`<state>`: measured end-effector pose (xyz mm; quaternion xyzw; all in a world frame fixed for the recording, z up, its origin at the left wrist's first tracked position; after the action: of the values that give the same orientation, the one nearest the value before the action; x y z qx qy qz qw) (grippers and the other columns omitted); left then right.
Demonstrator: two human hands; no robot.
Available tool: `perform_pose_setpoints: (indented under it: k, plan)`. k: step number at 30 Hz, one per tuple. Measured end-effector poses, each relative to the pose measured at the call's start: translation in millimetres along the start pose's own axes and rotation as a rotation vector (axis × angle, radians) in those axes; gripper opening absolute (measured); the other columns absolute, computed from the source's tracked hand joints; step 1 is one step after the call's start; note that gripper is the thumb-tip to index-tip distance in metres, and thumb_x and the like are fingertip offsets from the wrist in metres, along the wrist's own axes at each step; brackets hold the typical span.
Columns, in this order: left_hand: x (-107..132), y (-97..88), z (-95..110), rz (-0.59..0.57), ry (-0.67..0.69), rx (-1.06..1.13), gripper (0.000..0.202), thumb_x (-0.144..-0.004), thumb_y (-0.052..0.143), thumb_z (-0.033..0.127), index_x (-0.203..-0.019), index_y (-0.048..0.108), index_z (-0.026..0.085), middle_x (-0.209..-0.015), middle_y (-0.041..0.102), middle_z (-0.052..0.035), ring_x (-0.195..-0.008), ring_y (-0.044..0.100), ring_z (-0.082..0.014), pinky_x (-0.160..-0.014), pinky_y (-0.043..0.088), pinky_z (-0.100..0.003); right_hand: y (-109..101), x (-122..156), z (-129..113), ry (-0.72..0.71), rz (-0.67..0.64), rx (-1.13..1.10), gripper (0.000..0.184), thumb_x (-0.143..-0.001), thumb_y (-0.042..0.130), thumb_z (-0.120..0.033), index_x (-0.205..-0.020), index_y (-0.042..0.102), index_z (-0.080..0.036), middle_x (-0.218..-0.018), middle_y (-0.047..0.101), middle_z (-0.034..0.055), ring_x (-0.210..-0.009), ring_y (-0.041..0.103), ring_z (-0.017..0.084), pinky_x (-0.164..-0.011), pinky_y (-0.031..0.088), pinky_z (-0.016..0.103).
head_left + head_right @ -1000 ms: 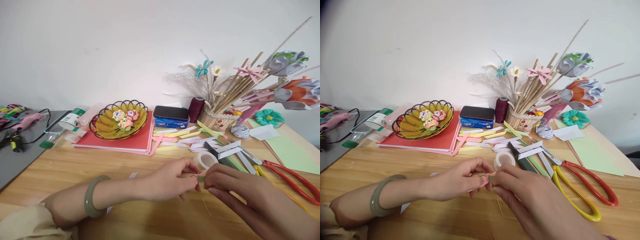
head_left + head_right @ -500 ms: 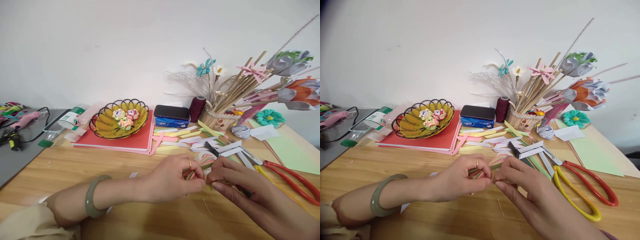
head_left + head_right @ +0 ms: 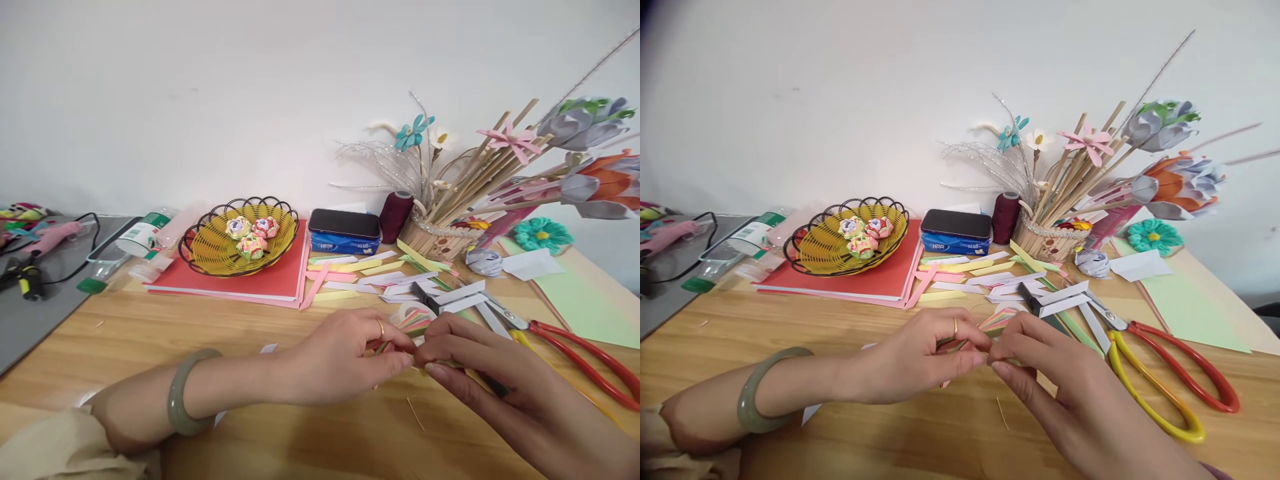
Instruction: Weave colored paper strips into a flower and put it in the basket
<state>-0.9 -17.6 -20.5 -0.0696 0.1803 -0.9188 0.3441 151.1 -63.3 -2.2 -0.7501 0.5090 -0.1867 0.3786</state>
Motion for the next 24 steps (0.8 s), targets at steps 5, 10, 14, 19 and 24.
perform_pose_setpoints:
  k: [5,10,14,19,24]
  plan:
    - [-1.0,0.0,-0.7,0.046,-0.001,-0.021,0.016,-0.080,0.051,0.022,-0.082,0.066,0.015,-0.076,0.061,-0.0007,-0.071,0.053,-0.0109,-0.066,0.042,-0.024,0.5,0.9,-0.4,0.005,-0.009,0.000,0.017,-0.088,0.048,-0.030,-0.077,0.061,-0.024,-0.079,0.060,0.0022,-0.073,0.059,0.016,-0.063,0.050,0.025]
    - [-2.0,-0.7,-0.3,0.050,-0.009,-0.027,0.014,-0.078,0.049,0.021,-0.077,0.063,0.017,-0.071,0.057,0.0014,-0.069,0.050,-0.0105,-0.065,0.042,-0.023,0.3,-2.8,-2.4,-0.002,0.002,0.011,0.017,-0.087,0.049,-0.030,-0.077,0.062,-0.025,-0.079,0.061,0.0024,-0.072,0.060,0.016,-0.062,0.050,0.025]
    - [-1.0,-0.9,-2.0,0.066,-0.018,-0.029,0.012,-0.077,0.049,0.021,-0.074,0.060,0.017,-0.069,0.055,0.0024,-0.067,0.048,-0.0097,-0.064,0.040,-0.023,1.4,-3.8,-0.3,-0.017,0.012,0.016,0.015,-0.087,0.049,-0.029,-0.079,0.061,-0.025,-0.080,0.061,0.0017,-0.074,0.061,0.016,-0.063,0.050,0.024]
    - [0.5,1.3,-7.2,0.016,-0.083,0.030,0.018,-0.080,0.046,0.027,-0.084,0.060,0.016,-0.066,0.052,0.0037,-0.056,0.044,-0.0075,-0.055,0.036,-0.022,2.1,-1.3,2.4,-0.011,-0.001,0.036,0.015,-0.087,0.049,-0.030,-0.077,0.060,-0.024,-0.081,0.060,0.0017,-0.076,0.061,0.016,-0.065,0.050,0.025]
    - [-1.7,0.2,-6.0,0.062,-0.010,0.037,0.008,-0.075,0.053,0.020,-0.073,0.059,0.016,-0.069,0.053,0.0033,-0.061,0.044,-0.0073,-0.061,0.037,-0.021,2.6,-3.2,-0.2,-0.020,-0.020,0.030,0.015,-0.088,0.048,-0.028,-0.080,0.060,-0.025,-0.082,0.060,0.0012,-0.077,0.060,0.015,-0.066,0.050,0.025]
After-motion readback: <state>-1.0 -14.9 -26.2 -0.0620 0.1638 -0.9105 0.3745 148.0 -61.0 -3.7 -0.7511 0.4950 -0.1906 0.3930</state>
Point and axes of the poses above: each hand's wrist, its own x-axis away from the middle knuckle, its own y-axis out of the palm, z = x × y, the point moved 3 cm from there along -x, towards the middle knuckle
